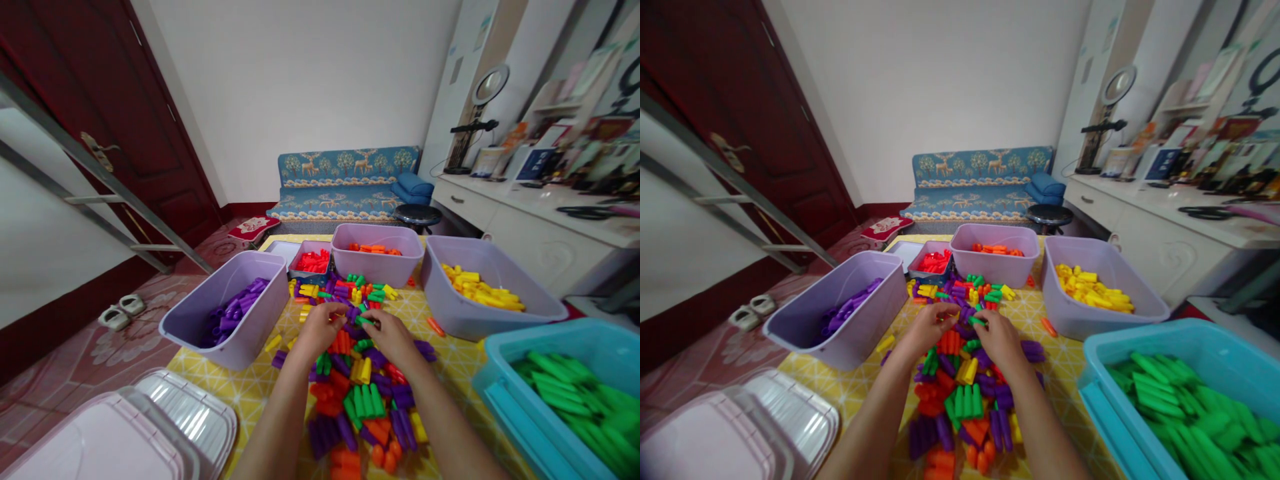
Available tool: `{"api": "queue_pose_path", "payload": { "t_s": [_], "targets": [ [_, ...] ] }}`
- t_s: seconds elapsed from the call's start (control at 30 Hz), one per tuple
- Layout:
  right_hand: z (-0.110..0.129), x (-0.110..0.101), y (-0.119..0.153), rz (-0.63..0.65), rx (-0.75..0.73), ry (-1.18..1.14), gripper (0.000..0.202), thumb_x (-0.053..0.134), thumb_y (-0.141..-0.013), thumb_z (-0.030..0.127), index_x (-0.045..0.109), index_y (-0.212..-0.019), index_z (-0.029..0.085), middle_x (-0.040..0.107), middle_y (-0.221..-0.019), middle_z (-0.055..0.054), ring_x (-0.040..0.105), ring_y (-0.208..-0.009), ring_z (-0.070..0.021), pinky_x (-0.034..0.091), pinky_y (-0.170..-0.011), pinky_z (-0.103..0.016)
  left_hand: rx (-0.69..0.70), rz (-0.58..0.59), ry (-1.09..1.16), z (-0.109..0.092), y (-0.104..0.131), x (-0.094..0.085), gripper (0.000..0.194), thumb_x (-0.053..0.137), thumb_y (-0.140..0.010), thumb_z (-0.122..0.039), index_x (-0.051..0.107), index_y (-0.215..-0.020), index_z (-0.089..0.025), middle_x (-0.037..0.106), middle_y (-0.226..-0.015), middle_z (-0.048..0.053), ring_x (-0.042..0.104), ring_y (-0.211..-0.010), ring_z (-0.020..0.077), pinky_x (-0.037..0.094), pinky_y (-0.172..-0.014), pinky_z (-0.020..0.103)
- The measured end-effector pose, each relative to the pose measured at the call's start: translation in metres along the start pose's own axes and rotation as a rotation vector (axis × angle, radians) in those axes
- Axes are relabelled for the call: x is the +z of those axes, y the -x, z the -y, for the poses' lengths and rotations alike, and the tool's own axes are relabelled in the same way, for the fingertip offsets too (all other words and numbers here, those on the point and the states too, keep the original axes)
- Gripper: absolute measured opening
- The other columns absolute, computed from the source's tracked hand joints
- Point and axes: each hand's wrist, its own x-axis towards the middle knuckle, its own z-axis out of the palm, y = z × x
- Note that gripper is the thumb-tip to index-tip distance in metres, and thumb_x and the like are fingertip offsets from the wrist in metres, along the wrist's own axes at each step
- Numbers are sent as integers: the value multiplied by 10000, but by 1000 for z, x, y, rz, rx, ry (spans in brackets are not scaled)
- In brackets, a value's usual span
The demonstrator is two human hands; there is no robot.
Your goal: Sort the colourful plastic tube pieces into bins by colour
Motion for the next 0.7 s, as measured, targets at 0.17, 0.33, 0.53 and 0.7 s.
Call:
{"api": "queue_pose_path", "payload": {
  "t_s": [0.17,0.33,0.53,0.7],
  "targets": [
    [24,-24,1,-275,-2,-389,287,542,-793,336,672,-988,172,704,-877,-70,640,-767,-198,494,-719,-321,11,11,-9,-1,1,-1,279,570,-771,-152,707,-1015,-159,731,-987,67,669,-907,196,522,-800,298],
    [53,-59,9,-880,-58,-840,268,599,-806,350,604,-1021,189,652,-924,-29,641,-765,-142,506,-786,-332,15,14,1,-2,1,-1,276,571,-763,-139,706,-1003,-138,732,-961,77,671,-887,200,524,-778,293],
    [56,-97,21,-1211,-158,-919,214,489,-865,340,511,-1067,272,608,-1172,-45,606,-1106,-201,436,-991,-453,8,6,-12,-1,0,0,277,578,-765,-141,704,-1013,-143,732,-971,75,671,-910,197,524,-789,286],
    [37,-121,37,-1110,14,-710,572,7,-911,525,245,-1406,367,156,-1564,42,296,-1385,-269,418,-985,-526,14,4,-33,2,0,2,280,584,-768,-151,704,-1020,-162,734,-976,62,672,-905,192,520,-796,284]
  ]
}}
